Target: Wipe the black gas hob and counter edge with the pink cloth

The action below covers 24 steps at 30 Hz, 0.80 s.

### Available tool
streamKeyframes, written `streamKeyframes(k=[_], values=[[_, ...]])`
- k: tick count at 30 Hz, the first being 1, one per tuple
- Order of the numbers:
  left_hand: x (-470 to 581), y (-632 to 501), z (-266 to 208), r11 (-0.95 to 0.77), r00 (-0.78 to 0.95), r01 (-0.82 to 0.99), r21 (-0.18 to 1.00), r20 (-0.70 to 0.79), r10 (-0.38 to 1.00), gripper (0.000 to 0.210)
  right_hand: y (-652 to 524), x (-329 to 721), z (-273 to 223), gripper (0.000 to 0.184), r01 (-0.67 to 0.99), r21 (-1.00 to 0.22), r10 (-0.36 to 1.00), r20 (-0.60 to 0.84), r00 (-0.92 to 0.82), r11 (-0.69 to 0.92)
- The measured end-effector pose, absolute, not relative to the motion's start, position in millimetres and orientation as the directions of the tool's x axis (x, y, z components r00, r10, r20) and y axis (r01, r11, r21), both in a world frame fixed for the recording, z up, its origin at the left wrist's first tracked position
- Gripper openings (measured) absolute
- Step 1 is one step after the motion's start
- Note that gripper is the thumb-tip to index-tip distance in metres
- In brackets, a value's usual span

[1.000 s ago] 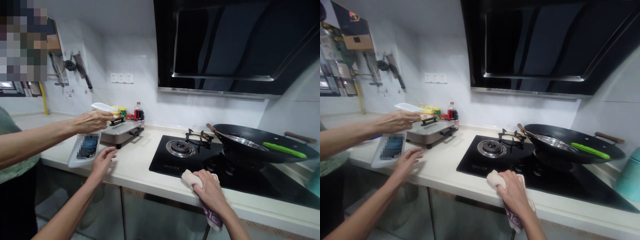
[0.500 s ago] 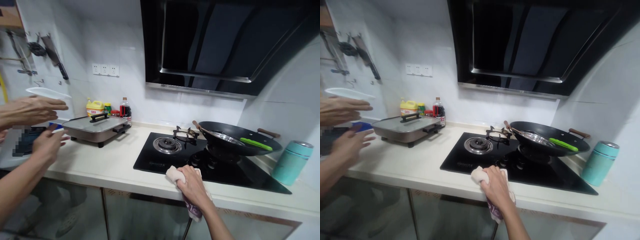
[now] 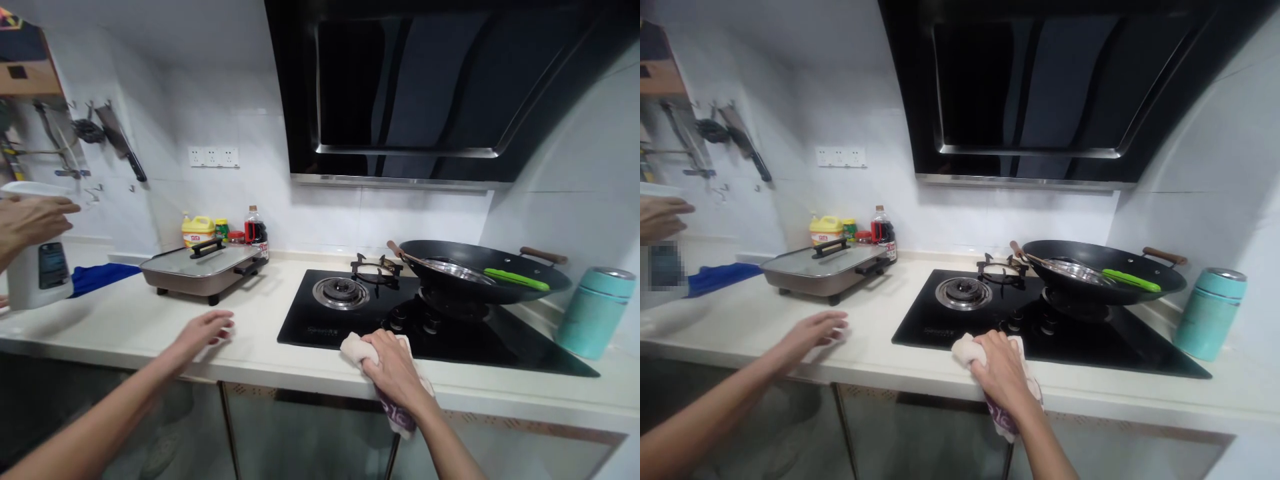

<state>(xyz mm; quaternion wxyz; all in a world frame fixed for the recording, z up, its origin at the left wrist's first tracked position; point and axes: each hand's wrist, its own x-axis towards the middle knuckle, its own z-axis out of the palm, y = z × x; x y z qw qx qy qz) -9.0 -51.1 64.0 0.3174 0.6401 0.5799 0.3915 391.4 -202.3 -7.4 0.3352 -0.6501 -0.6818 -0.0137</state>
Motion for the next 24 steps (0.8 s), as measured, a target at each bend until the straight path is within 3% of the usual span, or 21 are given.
streamKeyframes(k=[2, 6, 10, 12, 16, 20, 22, 24], values=[[13, -63, 43, -0.138, 0.211, 0.420, 0.897, 0.052, 0.976, 0.060, -199, 396, -6, 0.027, 0.874, -0.459, 0.887, 0.455, 0.075, 0.161], [41, -86, 27, -0.259, 0.480, 0.342, 0.903, 0.069, 0.875, 0.043, -175, 399, 3, 0.028, 0.794, -0.584, 0.863, 0.477, 0.167, 0.169], [59, -101, 36, -0.271, 0.496, 0.285, 0.919, 0.100, 0.862, 0.039, -132, 371, 25, 0.039, 0.741, -0.643, 0.777, 0.561, 0.285, 0.193], [65, -106, 41, -0.308, 0.465, 0.311, 0.899, 0.138, 0.874, 0.040, -115, 351, 32, 0.049, 0.746, -0.630, 0.798, 0.554, 0.237, 0.216], [74, -115, 43, -0.496, 0.380, 0.402, 0.770, 0.352, 0.855, 0.036, -110, 340, 23, 0.056, 0.766, -0.572, 0.880, 0.475, 0.016, 0.295], [92, -116, 41, -0.689, 0.369, 0.469, 0.552, 0.586, 0.721, 0.030, -143, 384, -7, 0.038, 0.809, -0.519, 0.816, 0.571, 0.087, 0.276], [110, -108, 39, -0.719, 0.399, 0.531, 0.448, 0.617, 0.679, 0.031, -165, 418, -20, 0.036, 0.815, -0.515, 0.774, 0.618, 0.136, 0.268], [132, -96, 37, -0.681, 0.437, 0.621, 0.387, 0.550, 0.712, 0.040, -187, 453, -30, 0.036, 0.847, -0.483, 0.751, 0.639, 0.166, 0.224]])
